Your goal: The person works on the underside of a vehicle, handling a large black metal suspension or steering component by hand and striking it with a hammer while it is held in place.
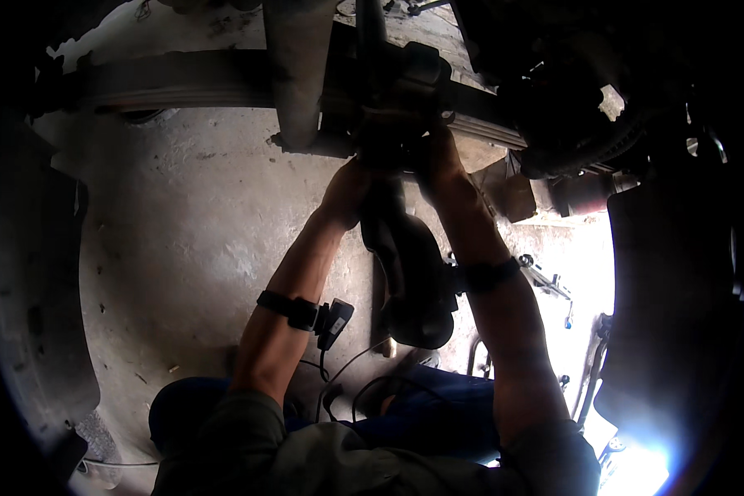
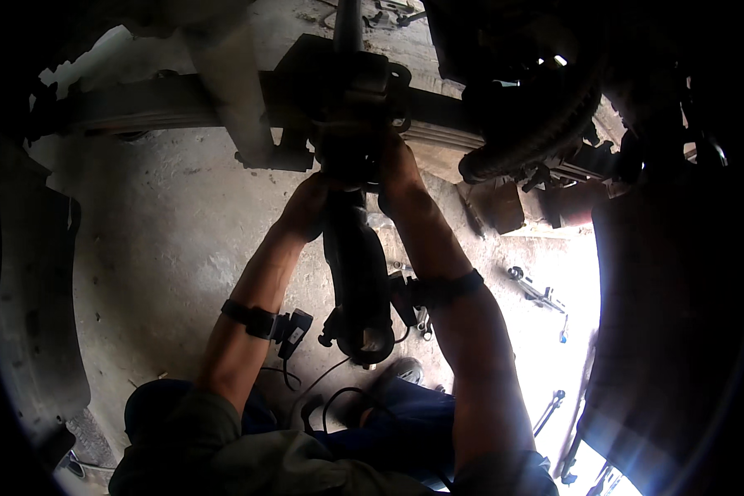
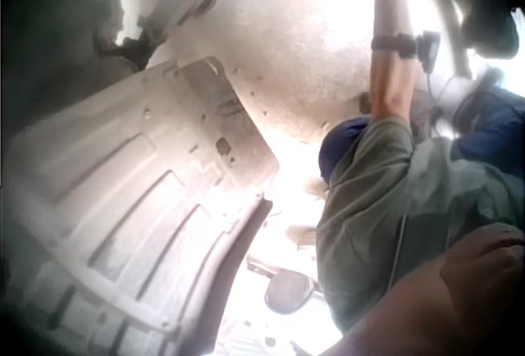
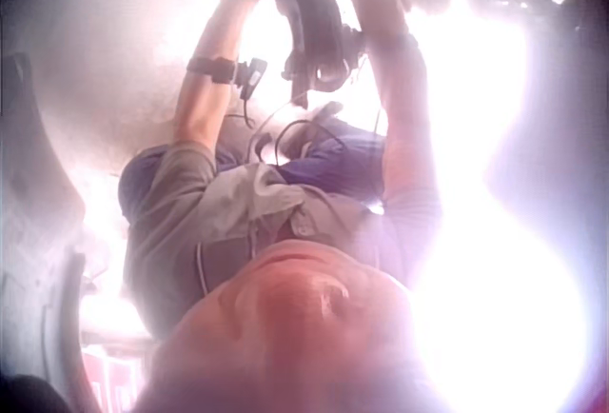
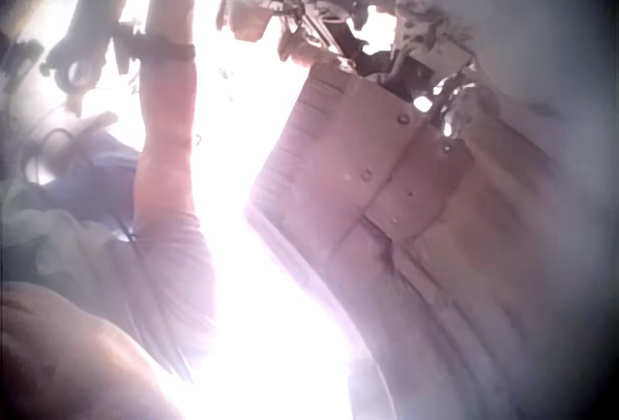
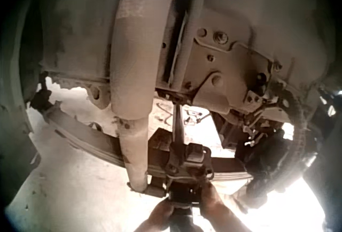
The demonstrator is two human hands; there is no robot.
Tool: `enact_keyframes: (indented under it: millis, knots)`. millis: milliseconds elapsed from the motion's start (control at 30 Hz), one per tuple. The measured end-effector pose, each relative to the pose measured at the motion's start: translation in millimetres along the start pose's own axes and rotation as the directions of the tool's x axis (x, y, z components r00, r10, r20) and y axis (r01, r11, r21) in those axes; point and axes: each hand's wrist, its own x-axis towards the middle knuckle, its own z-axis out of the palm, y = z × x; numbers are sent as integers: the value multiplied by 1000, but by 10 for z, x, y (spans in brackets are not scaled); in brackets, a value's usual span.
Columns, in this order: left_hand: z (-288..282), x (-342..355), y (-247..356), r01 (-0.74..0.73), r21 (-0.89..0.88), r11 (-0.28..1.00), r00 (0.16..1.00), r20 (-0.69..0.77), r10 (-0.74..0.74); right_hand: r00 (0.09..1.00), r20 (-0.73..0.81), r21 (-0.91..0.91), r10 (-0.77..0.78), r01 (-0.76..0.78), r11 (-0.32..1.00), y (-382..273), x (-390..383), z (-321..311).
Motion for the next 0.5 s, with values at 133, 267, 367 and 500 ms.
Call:
enact_keyframes:
  millis: [133, 267, 367, 500]
  knots:
    - [12, 29, -65, 34, -2, 999, 992, -119, -34, 999, 6, -8, 36, -36, 999, 76, -33, 28]
    - [-121, 125, -197, -326, 590, 738, 941, 126, 315, 998, 32, -60, 55, -53, 997, 11, -80, -46]
    - [-229, 321, -364, -153, 1, 988, 975, 162, 150, 995, 58, -166, 84, -73, 983, -52, -158, -218]
    - [-77, 0, -2, -139, 36, 990, 973, 191, 130, 955, 168, -414, 245, -158, 896, -193, -290, -515]
